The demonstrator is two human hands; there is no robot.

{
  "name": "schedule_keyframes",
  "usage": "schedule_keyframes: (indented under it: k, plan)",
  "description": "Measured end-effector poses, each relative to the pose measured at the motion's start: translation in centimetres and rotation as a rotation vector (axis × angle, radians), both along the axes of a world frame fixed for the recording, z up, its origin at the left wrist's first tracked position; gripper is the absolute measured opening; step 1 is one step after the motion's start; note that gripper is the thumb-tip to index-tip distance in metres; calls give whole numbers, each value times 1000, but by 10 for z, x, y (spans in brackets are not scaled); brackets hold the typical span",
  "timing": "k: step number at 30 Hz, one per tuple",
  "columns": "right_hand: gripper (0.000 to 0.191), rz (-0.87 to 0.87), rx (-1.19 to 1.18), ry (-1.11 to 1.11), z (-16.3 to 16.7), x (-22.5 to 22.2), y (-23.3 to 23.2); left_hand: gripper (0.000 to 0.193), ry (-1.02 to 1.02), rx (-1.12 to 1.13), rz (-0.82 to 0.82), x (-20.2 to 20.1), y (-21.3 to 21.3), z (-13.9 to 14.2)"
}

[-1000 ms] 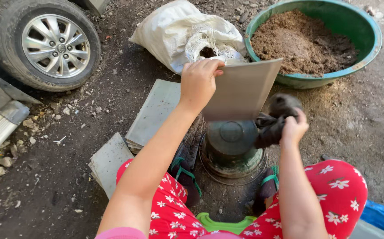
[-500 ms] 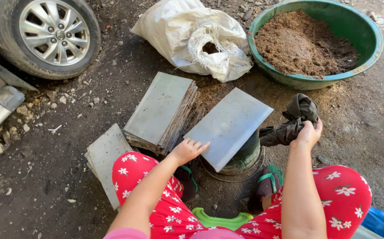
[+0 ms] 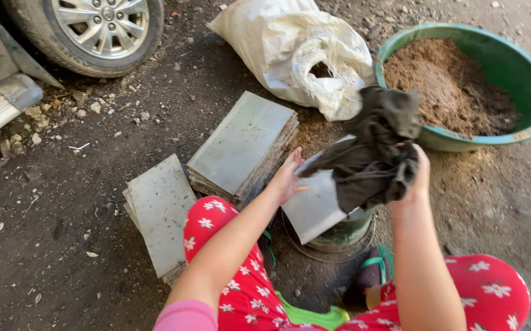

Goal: The person sits on a small stool and wipes rectangular tiles with a dark cloth. They pick up tiles from a stack, wipe both sides, and place them on a separate pile. A green basin with sand and a white sack are nearby.

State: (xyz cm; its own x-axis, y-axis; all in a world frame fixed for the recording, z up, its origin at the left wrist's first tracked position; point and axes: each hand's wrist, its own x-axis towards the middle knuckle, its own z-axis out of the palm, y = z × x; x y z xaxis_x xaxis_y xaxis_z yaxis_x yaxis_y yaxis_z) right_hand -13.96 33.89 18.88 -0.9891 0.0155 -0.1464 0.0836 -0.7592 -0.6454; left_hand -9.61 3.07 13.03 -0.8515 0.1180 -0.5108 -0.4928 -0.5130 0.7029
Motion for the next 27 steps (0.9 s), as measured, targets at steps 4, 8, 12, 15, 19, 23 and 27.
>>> schedule_keyframes:
  k: [4, 8, 12, 15, 19, 23, 27]
  plan:
    - [51, 271, 388, 39, 11, -6, -127, 92, 309, 314, 64, -14, -7, 32]
    - [73, -227, 1326, 764, 1, 8, -227, 95, 404, 289, 148, -16, -25, 51]
    - [59, -111, 1331, 675, -2, -12, -228, 94, 486, 662, 23, -13, -64, 59]
    - [47, -185, 1749, 702, 21, -53, -189, 78, 636, 518, 117, -8, -92, 46]
    - [40, -394, 1707, 724, 62, -79, -161, 72, 318, -162, 922, 12, -82, -12]
    - [44, -60, 1696, 855, 56, -22, -190, 90, -114, -885, 706, 78, -3, -94]
    - [51, 244, 1888, 988, -12, 69, -216, 56, -361, 62, 409, 126, 46, -141]
